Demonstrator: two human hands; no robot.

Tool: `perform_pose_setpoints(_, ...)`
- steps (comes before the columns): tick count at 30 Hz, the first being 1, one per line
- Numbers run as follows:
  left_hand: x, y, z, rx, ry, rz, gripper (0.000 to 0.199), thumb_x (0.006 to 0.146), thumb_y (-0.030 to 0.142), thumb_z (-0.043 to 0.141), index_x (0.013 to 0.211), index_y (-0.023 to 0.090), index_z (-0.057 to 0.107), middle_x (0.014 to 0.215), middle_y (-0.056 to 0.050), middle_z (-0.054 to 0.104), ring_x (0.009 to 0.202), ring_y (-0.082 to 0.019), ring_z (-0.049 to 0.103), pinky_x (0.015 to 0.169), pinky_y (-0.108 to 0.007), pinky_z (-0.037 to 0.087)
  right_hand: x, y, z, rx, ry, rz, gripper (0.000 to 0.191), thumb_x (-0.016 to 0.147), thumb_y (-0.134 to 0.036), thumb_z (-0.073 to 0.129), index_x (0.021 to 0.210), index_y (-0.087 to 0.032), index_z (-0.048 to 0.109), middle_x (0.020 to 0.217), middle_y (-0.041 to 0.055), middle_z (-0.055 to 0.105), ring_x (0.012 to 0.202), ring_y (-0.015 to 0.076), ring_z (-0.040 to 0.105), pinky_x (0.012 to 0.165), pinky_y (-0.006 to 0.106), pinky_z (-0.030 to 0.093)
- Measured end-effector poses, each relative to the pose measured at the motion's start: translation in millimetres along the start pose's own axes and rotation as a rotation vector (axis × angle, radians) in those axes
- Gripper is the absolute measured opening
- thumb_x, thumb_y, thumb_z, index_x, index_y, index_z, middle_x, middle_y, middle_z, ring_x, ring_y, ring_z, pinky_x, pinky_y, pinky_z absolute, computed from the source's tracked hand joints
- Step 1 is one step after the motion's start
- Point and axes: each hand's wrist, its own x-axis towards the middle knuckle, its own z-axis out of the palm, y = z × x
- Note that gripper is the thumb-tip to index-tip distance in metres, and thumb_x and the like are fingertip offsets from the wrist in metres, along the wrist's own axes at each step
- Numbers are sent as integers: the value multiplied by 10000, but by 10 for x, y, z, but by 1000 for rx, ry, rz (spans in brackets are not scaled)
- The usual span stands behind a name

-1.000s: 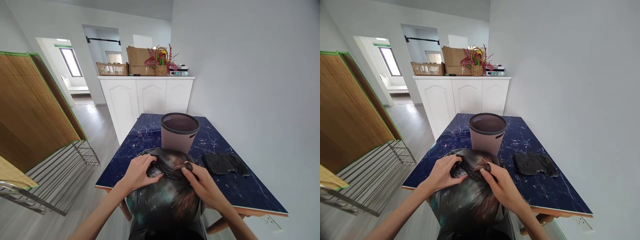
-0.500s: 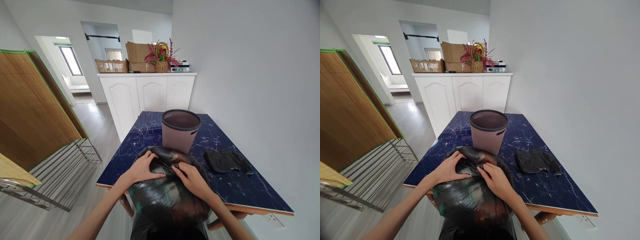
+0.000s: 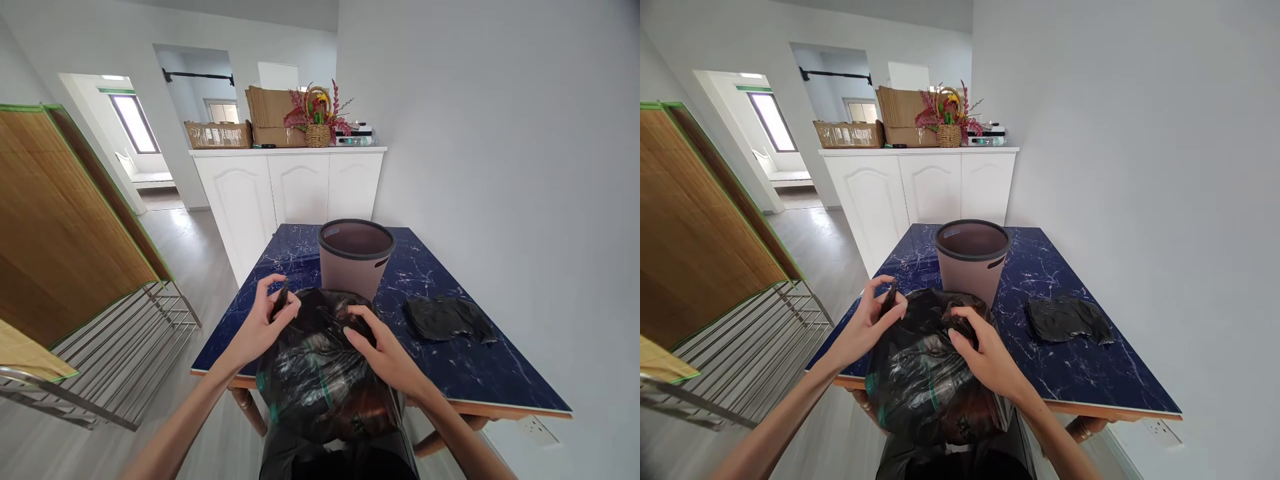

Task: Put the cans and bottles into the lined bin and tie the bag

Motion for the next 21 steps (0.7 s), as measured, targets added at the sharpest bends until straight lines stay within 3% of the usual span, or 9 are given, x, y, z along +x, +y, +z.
perform_pose_setpoints(3, -4, 230, -6, -28, 47, 27, 513, 1112, 471, 534, 1511, 327, 246, 877, 39, 628, 823, -171, 572, 837, -334, 463, 95, -120, 23, 176, 69, -5, 230, 1059, -450, 552, 1222, -290, 576, 1156, 32, 646, 1098, 214, 614, 976, 332, 499)
perform_pose_setpoints(7, 3, 443, -4, 5, 49, 16, 396, 1131, 525, 427, 1378, 224, 500, 879, -7, 607, 861, -189, 569, 924, -358, 487, 220, -166, 64, 537, 145, 40, 120, 975, -347, 513, 1017, -287, 418, 774, -55, 422, 659, 160, 421, 659, 295, 430)
perform_pose_setpoints(9, 2, 500, -4, 33, 62, 22, 416, 1125, 546, 410, 1294, 207, 582, 885, -17, 577, 872, -196, 567, 927, -351, 505, 259, -169, 71, 608, 149, 53, 106, 959, -340, 440, 959, -290, 346, 721, -69, 323, 592, 159, 326, 604, 305, 380)
perform_pose_setpoints(12, -5, 569, -4, 98, 65, 35, 437, 1122, 565, 395, 1171, 211, 644, 843, -13, 550, 832, -196, 562, 848, -323, 516, 266, -136, 61, 590, 213, 104, 92, 970, -364, 414, 978, -290, 361, 717, -69, 311, 585, 164, 348, 608, 319, 396)
perform_pose_setpoints(15, -1, 675, 4, 161, -18, 49, 442, 1139, 527, 355, 1008, 216, 641, 836, -16, 566, 836, -194, 576, 855, -317, 519, 205, -113, 45, 495, 275, 170, 306, 977, -405, 542, 1243, -272, 473, 845, -22, 525, 748, 188, 564, 731, 339, 503)
perform_pose_setpoints(17, 14, 770, 26, 249, -93, 69, 435, 1152, 471, 323, 965, 224, 628, 894, -32, 624, 863, -199, 592, 880, -327, 524, 155, -157, 53, 370, 222, 166, 639, 944, -454, 668, 1503, -273, 417, 1247, 86, 641, 1104, 251, 665, 948, 399, 555)
perform_pose_setpoints(19, 32, 873, 73, 372, -142, 127, 404, 1154, 398, 312, 980, 232, 636, 1056, -64, 687, 980, -224, 624, 953, -363, 533, 125, -248, 92, 224, 133, 115, 942, 886, -497, 774, 1657, -304, 268, 1616, 132, 462, 1427, 319, 547, 1148, 467, 501)
perform_pose_setpoints(21, 41, 971, 152, 501, -178, 227, 358, 1137, 308, 333, 997, 243, 656, 1302, -91, 670, 1223, -270, 606, 1082, -429, 517, 123, -341, 170, 129, 83, 43, 1159, 809, -490, 865, 1705, -299, 156, 1723, 149, 329, 1559, 360, 409, 1244, 520, 426)
